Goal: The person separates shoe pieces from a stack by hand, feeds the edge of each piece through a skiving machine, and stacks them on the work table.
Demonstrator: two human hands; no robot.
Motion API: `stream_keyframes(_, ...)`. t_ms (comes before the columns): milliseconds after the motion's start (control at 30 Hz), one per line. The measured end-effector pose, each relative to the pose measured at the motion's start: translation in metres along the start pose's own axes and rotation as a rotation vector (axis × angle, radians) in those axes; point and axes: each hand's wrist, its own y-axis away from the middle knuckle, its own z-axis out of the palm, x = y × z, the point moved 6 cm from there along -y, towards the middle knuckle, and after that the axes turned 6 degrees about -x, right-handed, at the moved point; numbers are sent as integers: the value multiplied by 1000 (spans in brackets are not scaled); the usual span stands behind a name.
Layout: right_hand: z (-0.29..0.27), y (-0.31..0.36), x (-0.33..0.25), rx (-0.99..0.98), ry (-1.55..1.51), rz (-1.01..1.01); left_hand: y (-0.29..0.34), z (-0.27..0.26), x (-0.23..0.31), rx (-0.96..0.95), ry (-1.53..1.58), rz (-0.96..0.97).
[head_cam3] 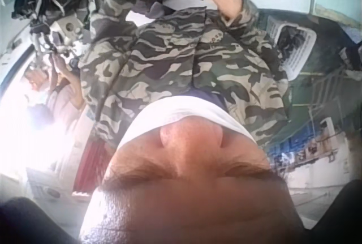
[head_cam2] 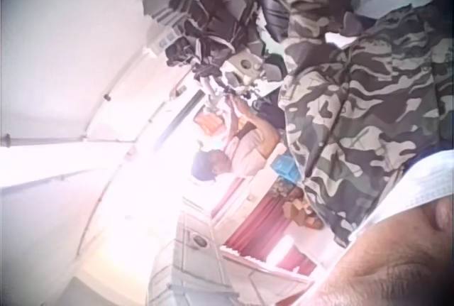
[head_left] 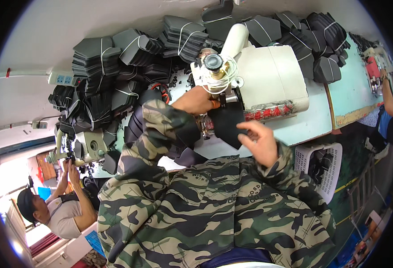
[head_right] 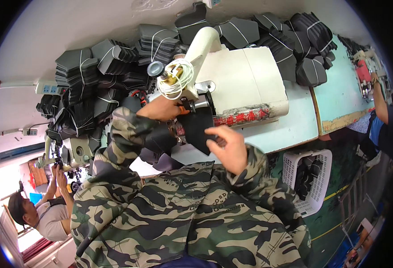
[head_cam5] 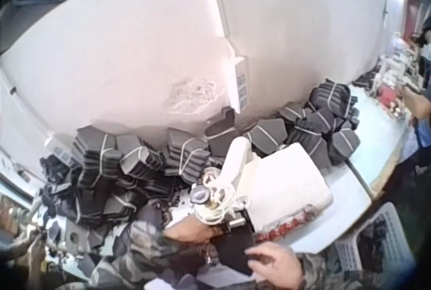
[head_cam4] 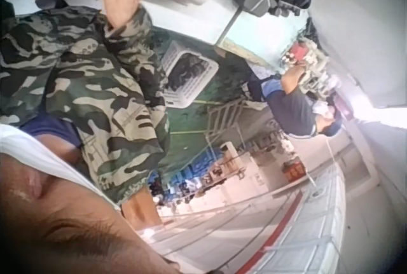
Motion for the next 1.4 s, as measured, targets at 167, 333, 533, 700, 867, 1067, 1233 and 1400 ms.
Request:
stream_keyframes(167,-44,-41,-85,98,648,-318,11,7,11,-140,-68,-185)
stream_keyframes(333,-25,-5,-36,-37,-175,-89,86,76,23,-135,1100,-418)
stream_keyframes(533,47,8,10,-335,-286,286,85,55,-15,17,886,-366)
stream_keyframes(700,65,3,13,-288,-508,245,60,33,-10,-76,210,-352)
stream_keyframes(867,64,-4,-3,-244,-343,111,43,19,-19,-186,69,-391)
stream_keyframes(1067,45,4,-2,-143,-480,156,3,9,-8,-120,31,-145)
stream_keyframes(1233,-2,-8,26,114,-395,75,13,10,11,-50,47,-212)
stream_keyframes(1400,-85,-25,-30,328,261,-323,118,32,-17,404,-167,-402)
